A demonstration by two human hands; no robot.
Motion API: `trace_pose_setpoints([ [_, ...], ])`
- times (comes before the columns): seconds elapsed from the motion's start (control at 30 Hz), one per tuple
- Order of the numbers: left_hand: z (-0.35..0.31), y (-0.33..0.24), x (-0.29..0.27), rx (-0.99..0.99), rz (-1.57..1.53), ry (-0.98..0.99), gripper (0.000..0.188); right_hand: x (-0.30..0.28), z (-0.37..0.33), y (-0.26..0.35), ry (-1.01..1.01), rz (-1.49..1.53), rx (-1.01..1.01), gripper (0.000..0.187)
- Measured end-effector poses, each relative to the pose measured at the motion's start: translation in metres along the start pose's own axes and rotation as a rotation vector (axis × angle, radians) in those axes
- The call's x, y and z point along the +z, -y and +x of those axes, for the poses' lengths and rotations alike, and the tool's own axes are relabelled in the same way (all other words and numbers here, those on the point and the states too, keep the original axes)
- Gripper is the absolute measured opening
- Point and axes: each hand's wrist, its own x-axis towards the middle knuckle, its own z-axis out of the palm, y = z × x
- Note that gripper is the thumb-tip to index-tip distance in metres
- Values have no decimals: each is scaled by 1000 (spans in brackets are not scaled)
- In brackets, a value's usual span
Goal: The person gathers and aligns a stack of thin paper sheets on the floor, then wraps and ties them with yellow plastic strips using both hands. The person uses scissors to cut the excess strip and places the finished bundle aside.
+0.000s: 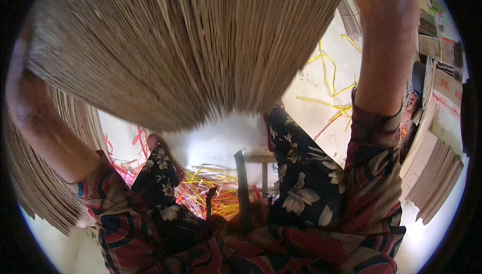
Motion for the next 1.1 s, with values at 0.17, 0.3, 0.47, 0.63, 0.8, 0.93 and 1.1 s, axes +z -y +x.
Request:
trace_pose_setpoints([
  [0.17, -48, 86, 59, -407, 133, 122, 64, -4, -72, -99, -64, 21, 674, 62],
  [0.3, -104, 221, 133, -757, 16, 415, 67, 3, -203, -272, -45, -468, 763, 88],
  [0.47, -136, 245, 146, -903, -41, 398, 85, 27, -212, -239, -55, 70, 1178, 91],
  [0.63, -160, 232, 134, -873, -147, 379, 87, 39, -253, -249, 33, 83, 1139, 95],
  [0.8, -194, 233, 139, -866, -254, 231, 84, 60, -273, -221, -41, 76, 1090, 87],
  [0.93, -200, 232, 148, -843, -247, 170, 83, 52, -280, -236, -44, 42, 934, 85],
  [1.1, -204, 237, 145, -886, -262, 188, 80, 25, -248, -203, 91, 133, 1313, 84],
])
